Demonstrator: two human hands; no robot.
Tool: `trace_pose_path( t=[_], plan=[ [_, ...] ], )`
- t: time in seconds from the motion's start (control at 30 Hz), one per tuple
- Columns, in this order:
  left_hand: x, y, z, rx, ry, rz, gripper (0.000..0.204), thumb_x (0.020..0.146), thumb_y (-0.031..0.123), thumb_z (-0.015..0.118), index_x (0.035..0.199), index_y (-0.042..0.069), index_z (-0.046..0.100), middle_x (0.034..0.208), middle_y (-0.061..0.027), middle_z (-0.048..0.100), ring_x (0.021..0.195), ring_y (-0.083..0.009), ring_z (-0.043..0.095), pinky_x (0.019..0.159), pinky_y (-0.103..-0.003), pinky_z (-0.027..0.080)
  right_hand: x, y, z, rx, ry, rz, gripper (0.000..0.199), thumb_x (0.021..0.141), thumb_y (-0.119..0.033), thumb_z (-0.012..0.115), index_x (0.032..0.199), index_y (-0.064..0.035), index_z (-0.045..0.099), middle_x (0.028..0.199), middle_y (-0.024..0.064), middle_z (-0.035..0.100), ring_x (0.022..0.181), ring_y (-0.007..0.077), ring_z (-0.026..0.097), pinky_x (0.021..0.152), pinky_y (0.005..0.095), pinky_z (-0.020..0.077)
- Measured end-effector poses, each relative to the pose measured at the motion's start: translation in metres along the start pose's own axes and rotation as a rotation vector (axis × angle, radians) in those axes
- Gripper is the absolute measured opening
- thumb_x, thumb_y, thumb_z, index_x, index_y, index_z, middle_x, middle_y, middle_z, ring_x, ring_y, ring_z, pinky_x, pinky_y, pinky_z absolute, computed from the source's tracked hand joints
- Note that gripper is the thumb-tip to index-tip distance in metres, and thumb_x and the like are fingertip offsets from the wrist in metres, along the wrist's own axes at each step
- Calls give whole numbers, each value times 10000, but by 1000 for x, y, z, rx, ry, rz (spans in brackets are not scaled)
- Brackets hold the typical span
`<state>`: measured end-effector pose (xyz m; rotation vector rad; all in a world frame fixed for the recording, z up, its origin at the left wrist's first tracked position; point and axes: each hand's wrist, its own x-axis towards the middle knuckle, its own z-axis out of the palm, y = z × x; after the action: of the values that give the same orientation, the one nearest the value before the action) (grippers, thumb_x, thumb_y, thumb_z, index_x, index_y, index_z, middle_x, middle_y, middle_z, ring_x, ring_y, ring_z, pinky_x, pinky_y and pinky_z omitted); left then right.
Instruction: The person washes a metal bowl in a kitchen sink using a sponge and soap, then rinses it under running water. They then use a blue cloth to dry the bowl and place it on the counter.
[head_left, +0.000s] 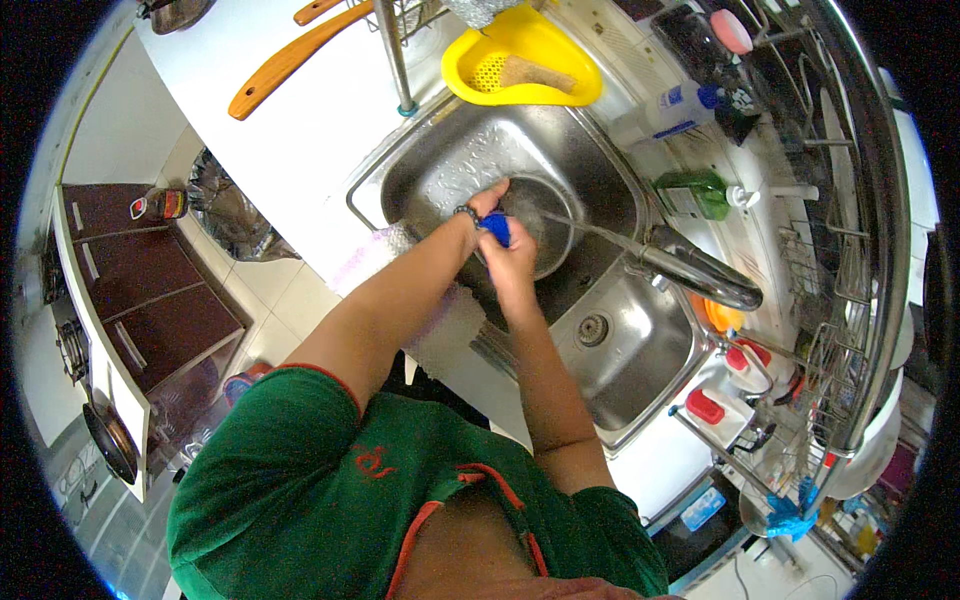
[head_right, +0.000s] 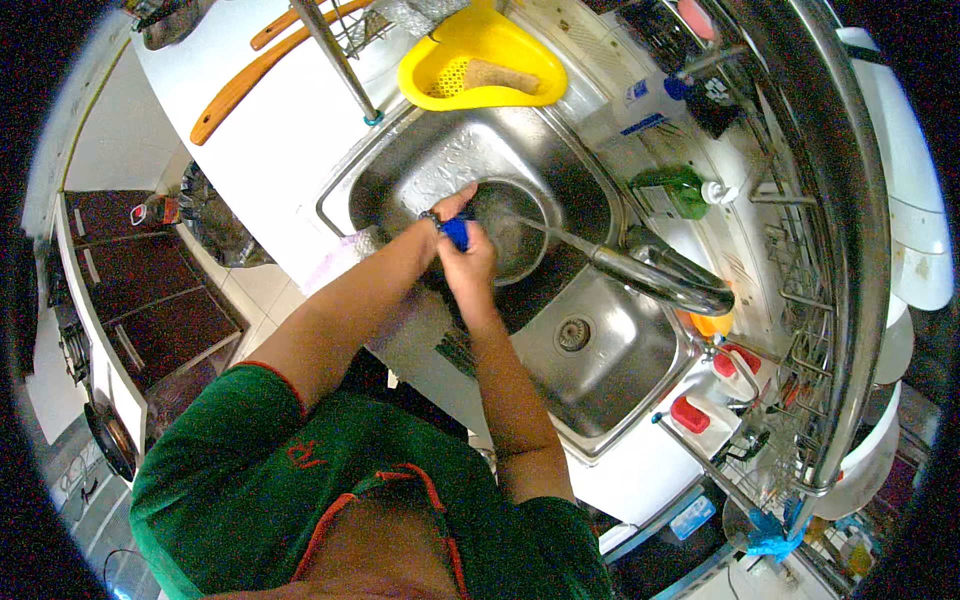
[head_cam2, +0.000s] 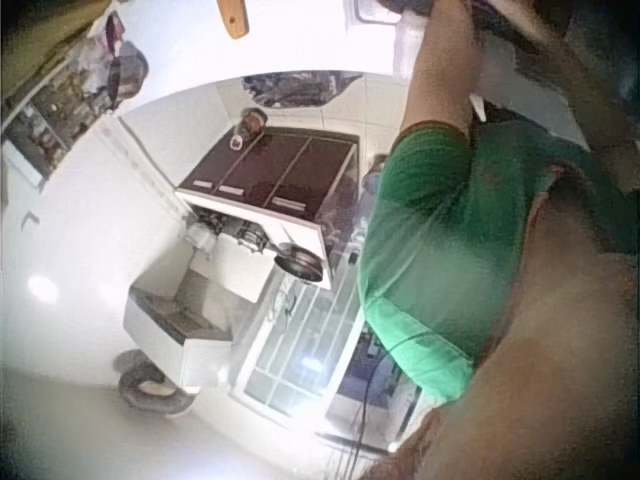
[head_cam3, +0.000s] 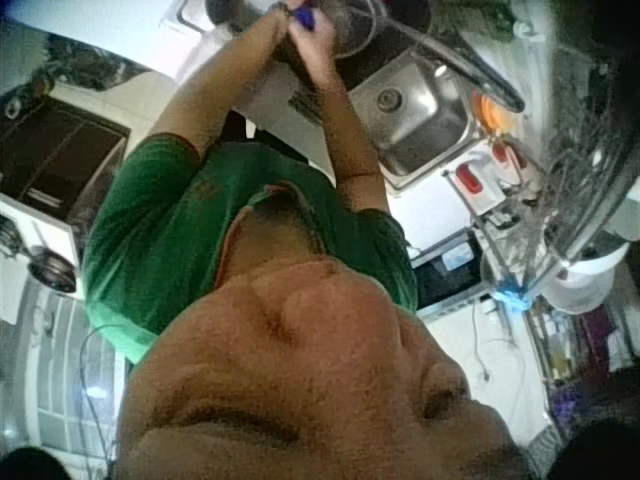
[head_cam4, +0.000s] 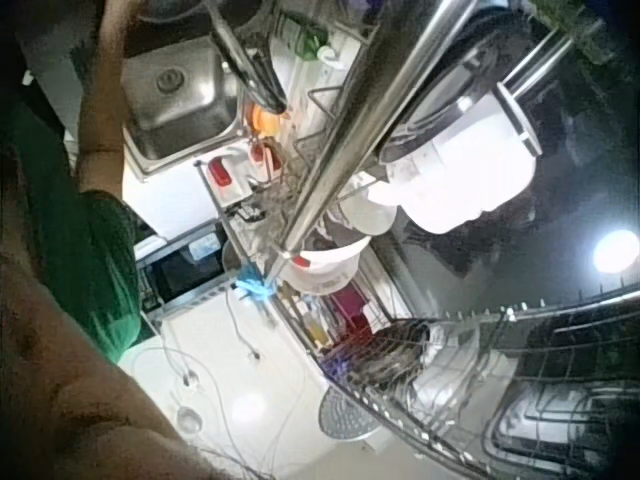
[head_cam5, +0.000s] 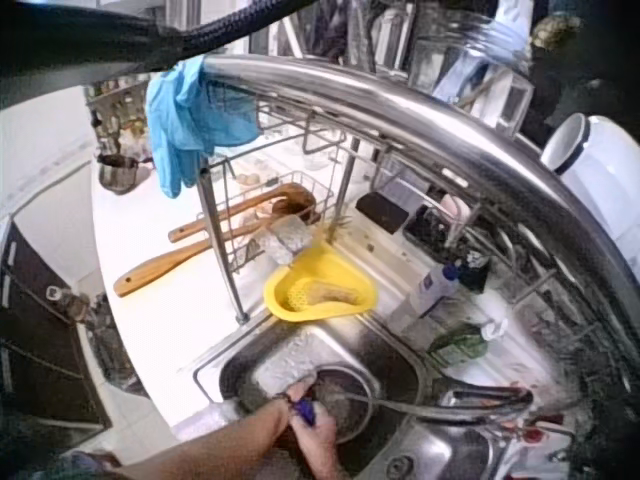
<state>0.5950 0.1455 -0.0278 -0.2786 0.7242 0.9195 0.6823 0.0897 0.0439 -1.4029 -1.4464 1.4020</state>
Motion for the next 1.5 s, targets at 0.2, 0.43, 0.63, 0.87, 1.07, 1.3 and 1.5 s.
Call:
trace_pose_path(
  t=[0.2,0.43,0.63,0.87,1.07,1.3,1.5],
  plan=[
    [-17,-41,54,740,345,346,550,885,436,399,1155,-34,489,1197,-190,495,1019,-237,527,841,-353,423,58,19,-48,-373,394,93,325,741,-320,588,777,4,591,757,219,590,678,354,566,626,421,441],
    [10,-18,-11,267,-62,156,468,861,537,393,751,116,563,589,-82,525,593,-185,524,495,-322,408,33,-13,-8,-431,229,-27,299,763,-290,548,698,-3,599,685,202,583,642,370,557,616,424,436],
    [25,-37,-3,671,3,461,528,889,479,355,946,-14,534,818,-191,591,758,-269,558,715,-379,456,33,-23,-14,-548,329,-5,304,776,-299,509,764,-12,611,759,200,602,698,361,584,654,429,452],
    [-10,-26,42,742,178,195,430,847,472,486,1014,82,558,836,-34,602,641,-120,557,512,-265,456,76,15,-93,-559,405,138,420,796,-418,533,841,-8,614,830,187,616,719,340,585,652,417,451],
    [-37,8,14,1456,307,406,693,709,289,682,1283,89,350,1058,-137,550,887,-245,555,740,-332,478,40,-33,-88,202,168,198,305,693,-232,721,902,-60,579,778,18,566,619,93,498,497,229,390],
    [16,-8,25,1571,-121,732,361,622,81,688,967,47,587,939,-121,610,900,-252,558,820,-329,437,22,-55,-80,437,284,172,221,749,-172,668,900,-42,573,669,-12,530,469,26,390,398,169,270],
    [-25,21,63,1272,103,620,209,657,0,604,861,-1,559,715,-23,581,646,-95,531,589,-246,446,-9,33,-95,-321,380,-9,376,817,-202,593,1136,-29,496,1099,125,517,991,247,508,876,348,389]
  ],
)
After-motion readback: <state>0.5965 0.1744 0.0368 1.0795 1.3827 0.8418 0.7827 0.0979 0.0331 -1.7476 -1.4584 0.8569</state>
